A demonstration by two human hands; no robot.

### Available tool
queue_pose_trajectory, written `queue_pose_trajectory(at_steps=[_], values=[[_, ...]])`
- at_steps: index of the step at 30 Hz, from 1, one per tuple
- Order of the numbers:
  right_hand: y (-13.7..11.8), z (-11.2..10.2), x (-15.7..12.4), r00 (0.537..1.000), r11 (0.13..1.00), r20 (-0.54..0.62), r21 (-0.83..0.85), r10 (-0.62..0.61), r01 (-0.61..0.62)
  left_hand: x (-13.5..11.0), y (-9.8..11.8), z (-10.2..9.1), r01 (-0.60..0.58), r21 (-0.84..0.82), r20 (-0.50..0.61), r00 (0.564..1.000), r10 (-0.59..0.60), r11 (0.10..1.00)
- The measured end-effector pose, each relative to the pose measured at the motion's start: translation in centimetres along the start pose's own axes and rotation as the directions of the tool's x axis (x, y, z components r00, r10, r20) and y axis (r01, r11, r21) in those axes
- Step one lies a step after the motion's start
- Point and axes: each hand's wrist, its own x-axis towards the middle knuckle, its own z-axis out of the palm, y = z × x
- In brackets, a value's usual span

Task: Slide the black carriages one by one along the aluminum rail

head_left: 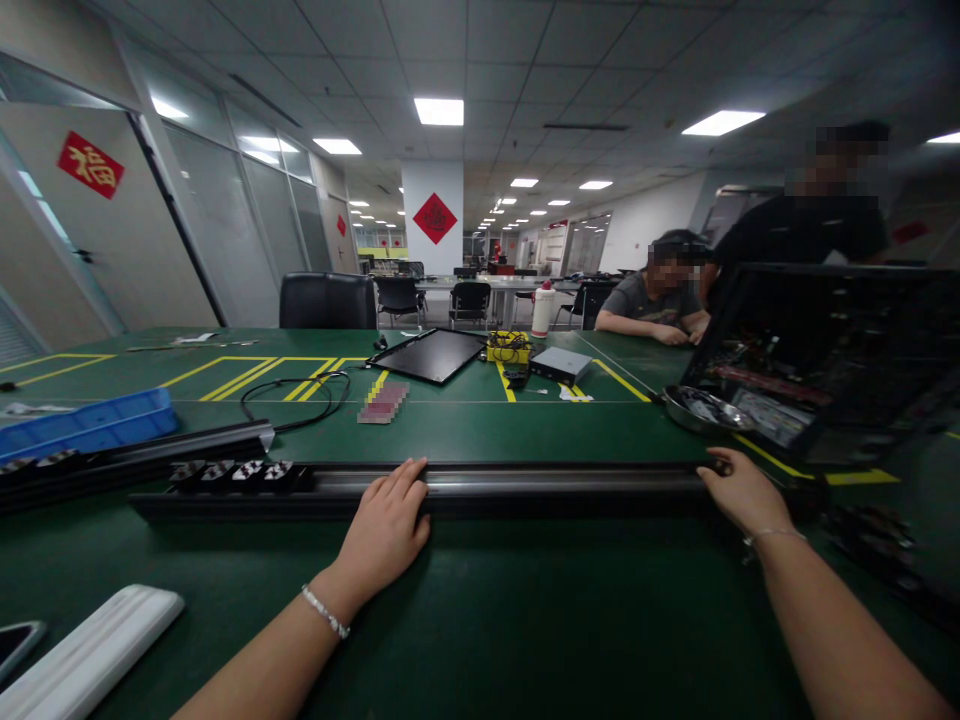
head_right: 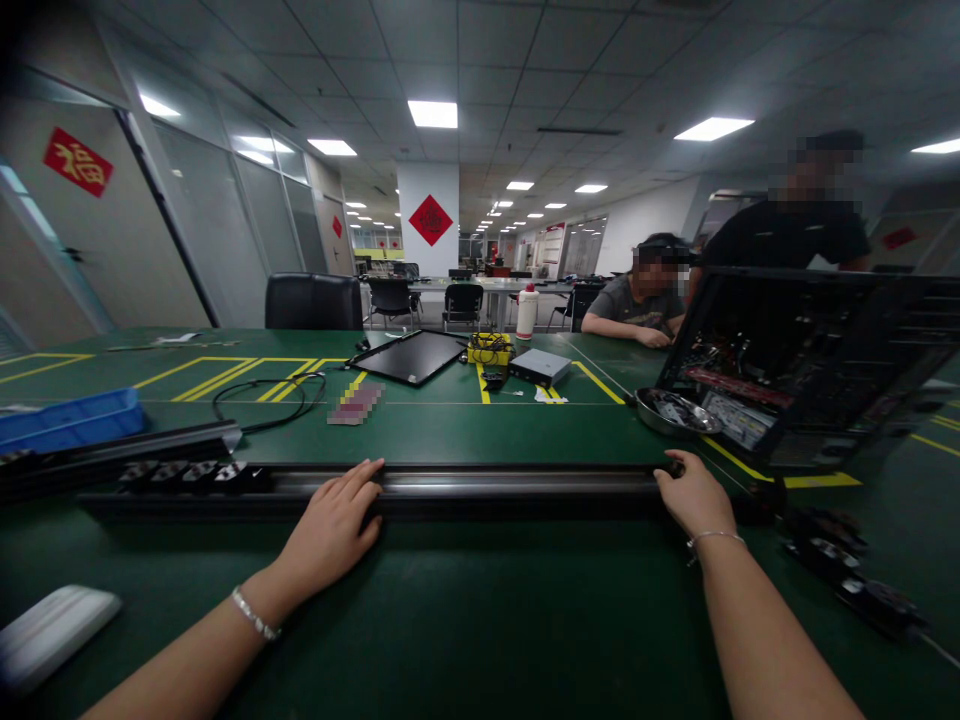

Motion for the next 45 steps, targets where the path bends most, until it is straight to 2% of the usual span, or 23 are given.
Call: queue_pose_trajectory(at_steps=[5, 9, 31, 37, 45], values=[[0.9, 0.7, 0.8, 0.998, 1.000, -0.061, 0.008, -0.013, 0.014, 0.1, 0.1, -0.1, 0.003, -0.003, 0.001, 1.000, -0.003, 1.000], [1.4, 1.1, 1.3, 0.998, 1.000, -0.067, 0.005, -0.015, 0.015, 0.0, 0.2, -0.3, 0.003, 0.014, 0.005, 1.000, -0.003, 1.000], [1.3, 0.5, 1.1, 0.995, 1.000, -0.101, -0.008, 0.007, -0.008, 0.0, 0.0, -0.1, -0.002, 0.011, -0.004, 1.000, 0.002, 1.000], [1.2, 0.8, 0.7, 0.990, 0.996, -0.139, 0.090, 0.025, -0.012, 0.0, 0.1, -0.2, 0.000, 0.027, 0.004, 1.000, 0.000, 1.000], [2.1, 1.2, 1.4, 0.978, 0.999, -0.209, 0.045, 0.022, -0.013, 0.1, 0.3, -0.4, 0.008, 0.013, 0.009, 1.000, -0.008, 1.000]])
